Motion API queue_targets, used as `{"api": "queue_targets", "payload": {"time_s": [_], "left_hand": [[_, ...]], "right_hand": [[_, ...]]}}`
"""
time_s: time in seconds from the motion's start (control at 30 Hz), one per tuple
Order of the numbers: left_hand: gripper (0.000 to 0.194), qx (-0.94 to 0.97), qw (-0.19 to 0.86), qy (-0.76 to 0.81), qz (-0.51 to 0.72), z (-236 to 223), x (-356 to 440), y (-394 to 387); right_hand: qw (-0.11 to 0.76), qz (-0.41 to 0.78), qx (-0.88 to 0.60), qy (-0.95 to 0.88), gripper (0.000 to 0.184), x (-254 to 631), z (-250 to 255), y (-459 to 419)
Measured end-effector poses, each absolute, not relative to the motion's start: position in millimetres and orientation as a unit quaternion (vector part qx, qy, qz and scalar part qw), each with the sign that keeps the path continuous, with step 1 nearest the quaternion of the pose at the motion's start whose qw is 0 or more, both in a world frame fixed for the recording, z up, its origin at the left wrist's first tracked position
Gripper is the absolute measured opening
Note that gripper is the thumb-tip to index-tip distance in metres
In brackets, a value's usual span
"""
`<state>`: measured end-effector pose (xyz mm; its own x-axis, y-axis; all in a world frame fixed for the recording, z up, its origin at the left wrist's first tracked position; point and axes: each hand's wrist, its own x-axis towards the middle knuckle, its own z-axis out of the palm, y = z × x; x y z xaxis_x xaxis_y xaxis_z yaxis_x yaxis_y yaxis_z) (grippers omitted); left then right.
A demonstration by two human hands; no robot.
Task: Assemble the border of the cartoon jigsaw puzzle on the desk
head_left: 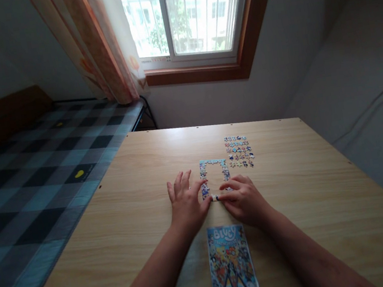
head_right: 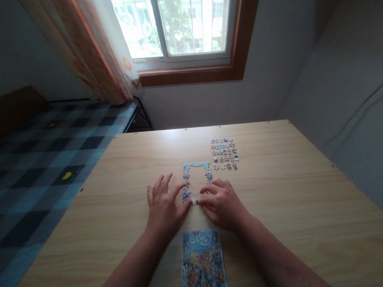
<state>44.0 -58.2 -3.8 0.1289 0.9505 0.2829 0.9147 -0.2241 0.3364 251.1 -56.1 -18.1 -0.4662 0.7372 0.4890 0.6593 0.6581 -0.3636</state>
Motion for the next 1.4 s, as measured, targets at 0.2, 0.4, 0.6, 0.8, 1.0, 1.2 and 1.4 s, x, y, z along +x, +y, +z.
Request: {"api": "queue_targets", "payload": {"time_s": [0.2,0.4,0.6,0.8,1.0,1.2,1.4], "left_hand": [[0.038,0.755,0.055,0.617,0.216,-5,43,-57],[0.025,0.735,0.012,0.628,0.255,5,25,-47],[0.019,0.726,0.035,0.655,0.205,10,-4,-33],[0.022,0.754,0.059,0.636,0.156,11,-9,-32],[0.026,0.796,0.085,0.580,0.151,14,-12,-34],[0.024,0.810,0.081,0.566,0.128,21,-9,-39],[0.026,0.812,0.075,0.568,0.114,30,-1,-46]], "right_hand": [[0.468,0.027,-0.449,-0.760,0.026,263,-6,-54],[0.522,-0.009,-0.476,-0.708,0.028,267,-3,-52],[0.558,-0.008,-0.482,-0.676,0.029,267,-6,-51],[0.595,0.035,-0.514,-0.617,0.029,270,-18,-45],[0.601,0.059,-0.519,-0.605,0.028,268,-24,-43],[0.593,0.067,-0.520,-0.612,0.028,267,-25,-41],[0.586,0.079,-0.524,-0.614,0.027,268,-29,-38]]}}
